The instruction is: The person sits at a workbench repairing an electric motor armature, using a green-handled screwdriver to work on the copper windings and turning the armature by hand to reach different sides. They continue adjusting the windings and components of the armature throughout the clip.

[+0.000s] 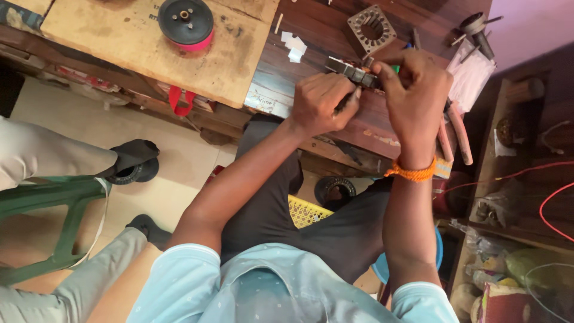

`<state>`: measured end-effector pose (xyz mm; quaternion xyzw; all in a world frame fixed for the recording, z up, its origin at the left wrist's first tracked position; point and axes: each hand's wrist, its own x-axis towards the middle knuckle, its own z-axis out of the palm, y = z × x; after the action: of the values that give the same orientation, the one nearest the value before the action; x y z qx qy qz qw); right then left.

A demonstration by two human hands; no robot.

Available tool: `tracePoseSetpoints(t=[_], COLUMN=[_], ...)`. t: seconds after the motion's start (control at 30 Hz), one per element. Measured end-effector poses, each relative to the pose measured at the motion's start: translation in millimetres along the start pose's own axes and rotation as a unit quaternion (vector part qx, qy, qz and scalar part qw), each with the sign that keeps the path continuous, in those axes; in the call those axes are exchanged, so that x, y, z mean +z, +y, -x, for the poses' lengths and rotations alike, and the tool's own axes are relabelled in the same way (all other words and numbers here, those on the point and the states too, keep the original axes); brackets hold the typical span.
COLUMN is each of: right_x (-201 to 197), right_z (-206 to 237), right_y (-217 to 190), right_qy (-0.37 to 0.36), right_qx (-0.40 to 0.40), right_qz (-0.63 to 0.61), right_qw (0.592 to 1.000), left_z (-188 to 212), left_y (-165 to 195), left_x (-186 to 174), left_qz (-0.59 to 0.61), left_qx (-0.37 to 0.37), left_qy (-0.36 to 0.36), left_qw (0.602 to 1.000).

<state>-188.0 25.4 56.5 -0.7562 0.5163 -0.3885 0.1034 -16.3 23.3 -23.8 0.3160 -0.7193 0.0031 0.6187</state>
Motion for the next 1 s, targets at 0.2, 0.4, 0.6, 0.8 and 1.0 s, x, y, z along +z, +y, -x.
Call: tracePoseSetpoints(t=[0.2,0.4,0.6,0.8,1.0], right_x=[0.2,-12.7,-20.4,0.1,26.3], right_z=[-20.5,-1.1,35.9,59.7,69.7], right_y=[30.3,45.0,34.2,15.4,16.9], right_qy=[-0.037,-0.03,0.021,0.047,0.08], right_qx=[0.035,0.12,0.194,0.1,0.05], right_qz=[-0.047,-0.161,-0.197,-0.091,-0.078], right_qw=[0.998,0.979,0.961,0.99,0.992], left_z=[3.9,4.3,5.4,3.8,0.6], left_y=[-0.4,-3.6,-6.8,-3.8,0.5], left_x=[2.3,4.5,9.5,6.9,0.9], left_qz=[-0.015,-0.074,-0.052,-0.099,-0.103], left_qx=[-0.003,0.075,0.05,0.051,0.096], left_qy=[-0.009,-0.029,-0.042,-0.055,-0.057], left_qw=[1.0,0.994,0.996,0.992,0.988])
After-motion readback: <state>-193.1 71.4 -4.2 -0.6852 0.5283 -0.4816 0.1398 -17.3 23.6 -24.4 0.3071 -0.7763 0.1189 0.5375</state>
